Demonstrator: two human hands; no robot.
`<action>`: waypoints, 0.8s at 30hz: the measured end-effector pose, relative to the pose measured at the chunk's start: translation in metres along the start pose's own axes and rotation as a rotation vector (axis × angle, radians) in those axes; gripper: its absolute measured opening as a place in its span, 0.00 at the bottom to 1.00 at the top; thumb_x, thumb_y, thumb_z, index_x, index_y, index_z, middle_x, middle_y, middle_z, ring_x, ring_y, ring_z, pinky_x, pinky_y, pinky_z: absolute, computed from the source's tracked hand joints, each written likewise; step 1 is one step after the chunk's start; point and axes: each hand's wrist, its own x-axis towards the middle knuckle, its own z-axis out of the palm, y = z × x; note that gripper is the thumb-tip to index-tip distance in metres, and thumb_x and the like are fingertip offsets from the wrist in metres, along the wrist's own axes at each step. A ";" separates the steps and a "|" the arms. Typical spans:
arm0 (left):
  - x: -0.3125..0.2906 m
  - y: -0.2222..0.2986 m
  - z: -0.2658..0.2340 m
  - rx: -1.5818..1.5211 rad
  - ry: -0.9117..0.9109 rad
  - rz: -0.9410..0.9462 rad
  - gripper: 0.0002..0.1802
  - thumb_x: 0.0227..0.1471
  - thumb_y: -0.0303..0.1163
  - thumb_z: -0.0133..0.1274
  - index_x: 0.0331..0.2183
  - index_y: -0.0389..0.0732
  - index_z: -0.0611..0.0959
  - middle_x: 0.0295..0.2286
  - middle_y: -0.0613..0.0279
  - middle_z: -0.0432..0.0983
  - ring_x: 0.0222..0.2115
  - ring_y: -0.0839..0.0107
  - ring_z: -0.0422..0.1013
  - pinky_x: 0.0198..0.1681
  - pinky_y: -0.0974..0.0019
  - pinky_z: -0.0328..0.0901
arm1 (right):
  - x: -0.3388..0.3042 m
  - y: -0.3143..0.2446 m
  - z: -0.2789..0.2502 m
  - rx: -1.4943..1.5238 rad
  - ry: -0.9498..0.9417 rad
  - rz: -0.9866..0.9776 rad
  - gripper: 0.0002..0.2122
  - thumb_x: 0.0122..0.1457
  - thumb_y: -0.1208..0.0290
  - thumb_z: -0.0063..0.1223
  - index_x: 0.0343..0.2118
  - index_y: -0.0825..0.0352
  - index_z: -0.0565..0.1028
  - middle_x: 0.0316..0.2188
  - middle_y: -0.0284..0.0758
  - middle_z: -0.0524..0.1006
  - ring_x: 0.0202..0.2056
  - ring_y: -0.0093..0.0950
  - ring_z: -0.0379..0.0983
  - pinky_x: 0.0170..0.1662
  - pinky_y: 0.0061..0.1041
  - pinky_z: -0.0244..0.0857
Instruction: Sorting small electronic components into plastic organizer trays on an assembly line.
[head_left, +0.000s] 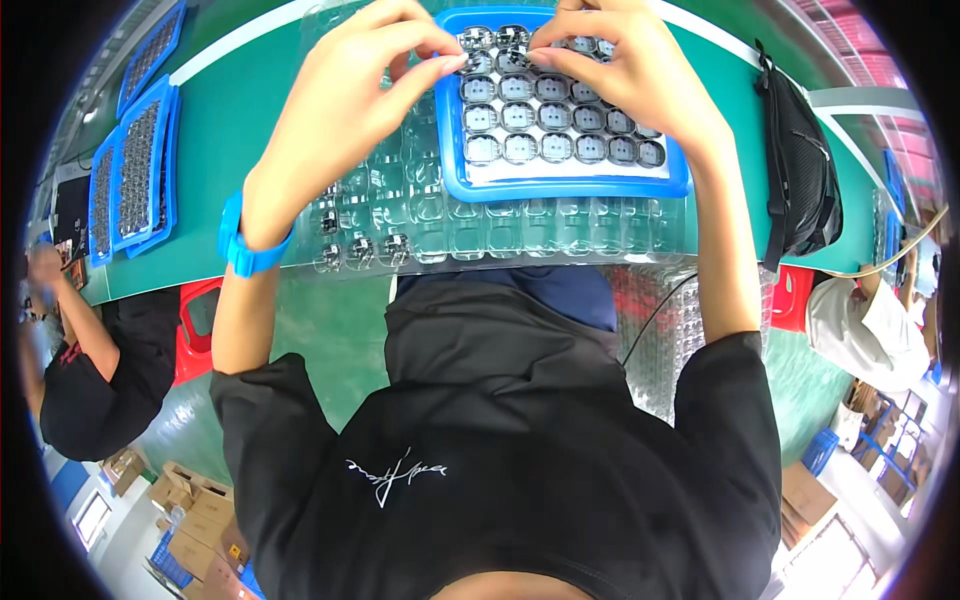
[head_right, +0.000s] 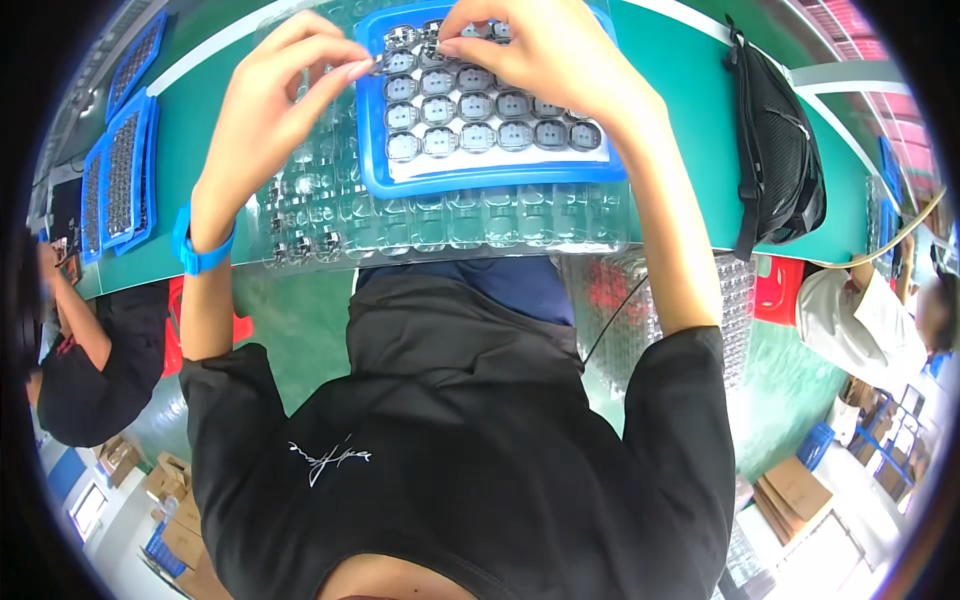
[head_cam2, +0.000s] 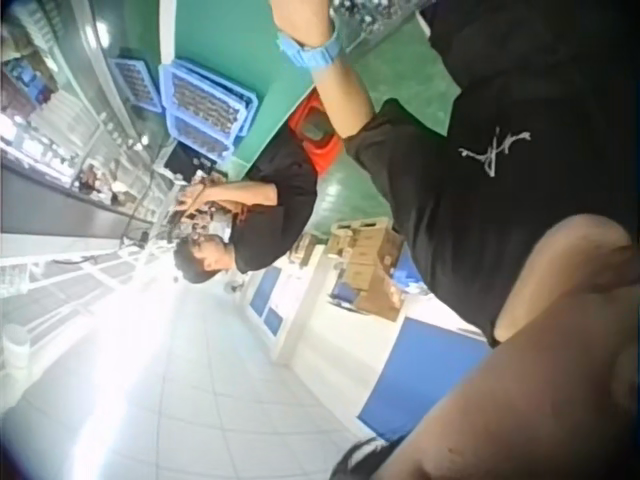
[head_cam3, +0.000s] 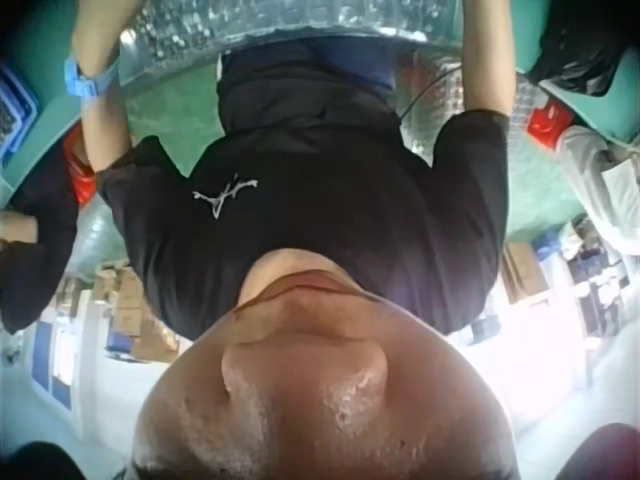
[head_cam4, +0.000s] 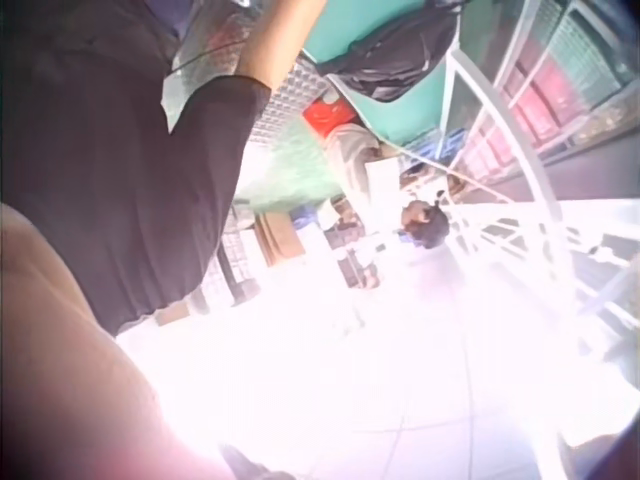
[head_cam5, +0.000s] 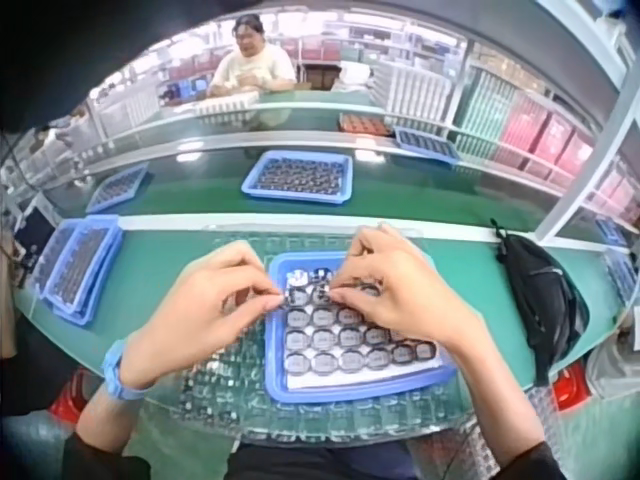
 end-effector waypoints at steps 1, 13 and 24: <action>0.006 0.003 0.002 -0.054 -0.065 -0.116 0.06 0.56 0.26 0.61 0.35 0.33 0.84 0.34 0.54 0.74 0.35 0.56 0.73 0.40 0.59 0.68 | 0.002 0.003 0.001 -0.021 -0.019 -0.008 0.05 0.54 0.72 0.66 0.34 0.64 0.84 0.32 0.37 0.74 0.39 0.37 0.71 0.44 0.34 0.65; 0.018 -0.009 0.013 0.073 -0.057 0.031 0.06 0.56 0.25 0.60 0.34 0.31 0.85 0.33 0.52 0.75 0.34 0.55 0.74 0.37 0.58 0.68 | 0.013 0.009 0.002 -0.023 -0.090 -0.069 0.05 0.54 0.72 0.65 0.33 0.66 0.84 0.33 0.39 0.73 0.41 0.39 0.70 0.47 0.36 0.64; 0.022 -0.010 0.010 0.077 -0.132 0.141 0.06 0.56 0.24 0.59 0.35 0.32 0.84 0.33 0.51 0.74 0.35 0.52 0.74 0.38 0.56 0.68 | 0.018 0.011 0.005 -0.079 -0.184 -0.136 0.06 0.56 0.72 0.63 0.34 0.67 0.84 0.34 0.39 0.74 0.42 0.39 0.70 0.47 0.37 0.65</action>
